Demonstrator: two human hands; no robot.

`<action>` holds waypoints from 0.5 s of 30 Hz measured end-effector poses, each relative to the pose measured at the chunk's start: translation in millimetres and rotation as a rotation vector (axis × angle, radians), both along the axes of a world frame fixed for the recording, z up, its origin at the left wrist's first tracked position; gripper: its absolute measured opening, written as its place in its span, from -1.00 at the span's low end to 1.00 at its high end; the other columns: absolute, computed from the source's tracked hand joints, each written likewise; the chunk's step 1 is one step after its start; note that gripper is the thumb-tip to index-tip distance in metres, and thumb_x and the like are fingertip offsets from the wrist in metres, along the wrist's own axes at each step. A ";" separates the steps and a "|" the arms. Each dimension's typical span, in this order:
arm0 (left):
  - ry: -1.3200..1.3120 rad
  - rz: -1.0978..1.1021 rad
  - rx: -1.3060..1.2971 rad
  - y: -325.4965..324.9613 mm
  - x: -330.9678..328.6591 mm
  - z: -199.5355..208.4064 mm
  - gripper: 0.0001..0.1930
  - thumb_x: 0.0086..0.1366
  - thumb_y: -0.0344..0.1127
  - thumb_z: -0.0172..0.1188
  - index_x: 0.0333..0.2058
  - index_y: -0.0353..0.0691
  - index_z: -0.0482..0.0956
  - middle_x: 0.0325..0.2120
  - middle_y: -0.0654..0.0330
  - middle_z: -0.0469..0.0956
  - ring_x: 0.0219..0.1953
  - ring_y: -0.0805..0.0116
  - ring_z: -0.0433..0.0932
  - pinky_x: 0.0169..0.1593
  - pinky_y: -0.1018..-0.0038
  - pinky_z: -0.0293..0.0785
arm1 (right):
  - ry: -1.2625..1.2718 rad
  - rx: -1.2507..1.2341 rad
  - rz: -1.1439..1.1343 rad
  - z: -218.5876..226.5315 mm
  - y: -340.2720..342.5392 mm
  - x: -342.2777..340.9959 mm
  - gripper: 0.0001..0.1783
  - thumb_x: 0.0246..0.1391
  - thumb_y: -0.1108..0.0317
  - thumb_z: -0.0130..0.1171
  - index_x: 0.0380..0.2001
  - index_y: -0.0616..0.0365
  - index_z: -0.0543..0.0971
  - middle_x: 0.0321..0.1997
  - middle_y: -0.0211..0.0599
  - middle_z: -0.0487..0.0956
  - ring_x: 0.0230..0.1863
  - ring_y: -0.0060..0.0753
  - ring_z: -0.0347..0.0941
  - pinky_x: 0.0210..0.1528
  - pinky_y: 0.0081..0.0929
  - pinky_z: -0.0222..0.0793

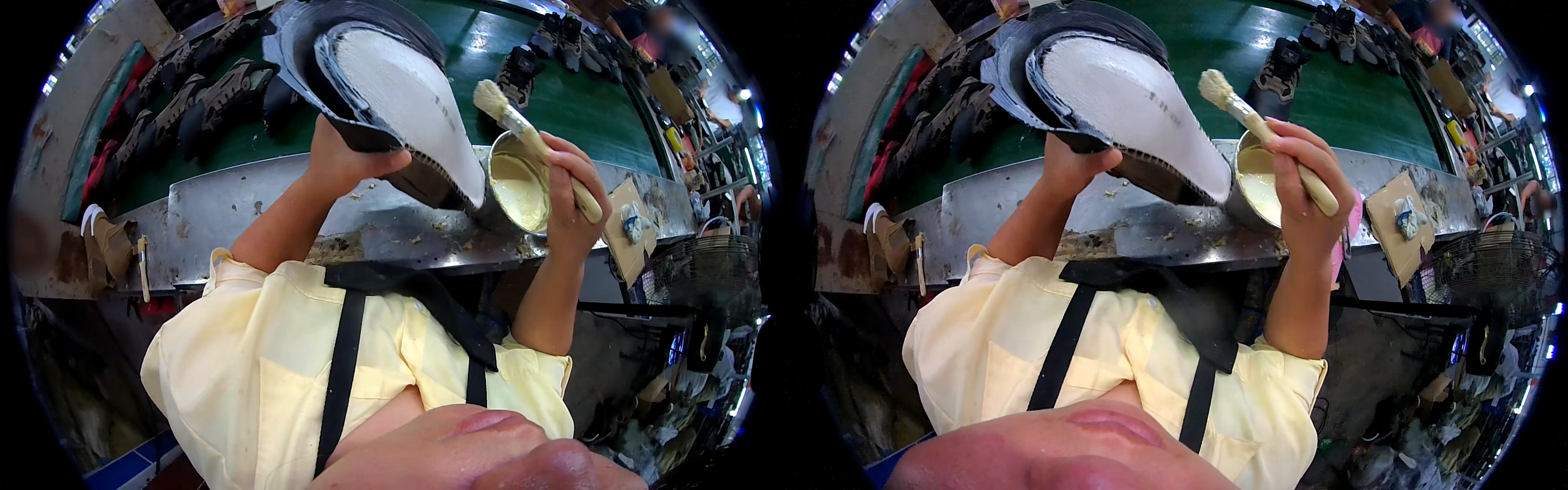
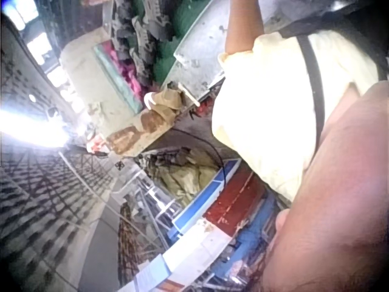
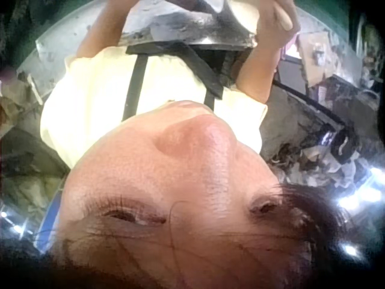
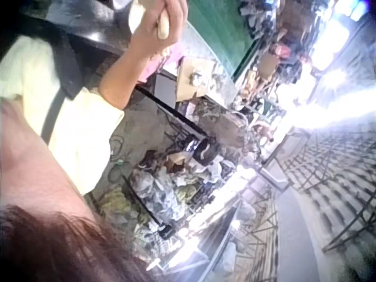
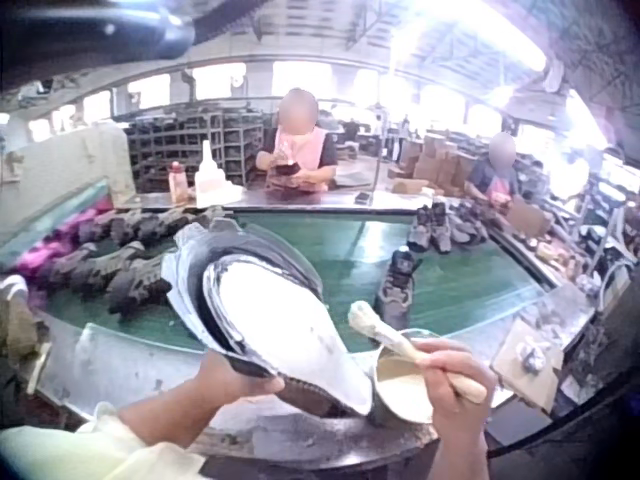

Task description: The person applies glue to the bottom of shoe uppers using a brush and then places them on a conveyor belt.

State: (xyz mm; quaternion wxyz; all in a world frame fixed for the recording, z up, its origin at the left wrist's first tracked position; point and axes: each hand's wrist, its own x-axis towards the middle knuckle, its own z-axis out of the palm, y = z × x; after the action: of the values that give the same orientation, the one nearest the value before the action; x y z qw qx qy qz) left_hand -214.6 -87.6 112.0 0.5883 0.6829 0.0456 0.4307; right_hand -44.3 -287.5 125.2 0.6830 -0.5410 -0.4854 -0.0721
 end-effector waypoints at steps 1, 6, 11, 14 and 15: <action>-0.001 0.030 0.001 5.5 -0.6 -1.6 -0.43 -0.27 -0.27 0.49 -0.22 -0.31 0.47 -0.32 0.21 0.52 -0.25 0.44 0.47 -0.13 0.47 0.39 | 0.012 0.035 0.010 -1.2 -4.5 -0.5 -0.88 -0.05 0.62 0.10 -0.38 0.30 0.54 -0.20 -0.09 0.56 -0.22 -0.40 0.50 -0.16 -0.57 0.40; -0.170 0.237 -0.266 29.4 -7.1 8.6 -0.53 -0.16 -0.25 0.45 -0.25 -0.26 0.50 -0.33 0.25 0.50 -0.27 0.47 0.45 -0.19 0.50 0.38 | 0.052 0.115 -0.092 -20.5 -36.2 7.9 -0.87 0.00 0.62 0.02 -0.34 0.30 0.52 -0.18 0.05 0.53 -0.13 -0.22 0.48 -0.10 -0.44 0.42; -0.367 0.327 -0.825 70.7 -15.2 5.4 -0.46 -0.07 -0.08 0.34 -0.10 -0.16 0.44 -0.16 0.19 0.47 -0.09 0.23 0.41 0.08 0.30 0.25 | 0.238 0.214 -0.148 -46.7 -77.9 1.7 -0.88 0.04 0.52 -0.01 -0.36 0.29 0.50 -0.18 0.12 0.51 -0.13 -0.11 0.46 -0.12 -0.28 0.41; -0.387 0.346 -1.052 89.6 -25.5 -17.3 -0.44 -0.03 0.05 0.24 -0.08 -0.11 0.44 -0.10 0.19 0.45 -0.03 0.17 0.38 0.14 0.24 0.19 | 0.287 0.277 -0.116 -57.2 -94.4 0.8 -0.87 0.05 0.49 -0.01 -0.34 0.28 0.49 -0.18 0.16 0.50 -0.14 -0.10 0.45 -0.15 -0.28 0.42; -0.392 0.316 -1.128 93.3 -24.6 -26.6 -0.43 -0.02 0.09 0.22 -0.07 -0.10 0.43 -0.08 0.19 0.45 -0.02 0.16 0.38 0.15 0.22 0.17 | 0.290 0.278 -0.122 -61.4 -99.3 1.5 -0.86 0.07 0.46 -0.02 -0.34 0.28 0.49 -0.17 0.18 0.49 -0.13 -0.08 0.45 -0.16 -0.31 0.43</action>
State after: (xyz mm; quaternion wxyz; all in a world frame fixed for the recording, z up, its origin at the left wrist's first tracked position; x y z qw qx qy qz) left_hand -239.2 5.6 85.3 0.7853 0.1597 0.2579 0.5397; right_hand -42.7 -386.9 63.8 0.8082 -0.4746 -0.3337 -0.1011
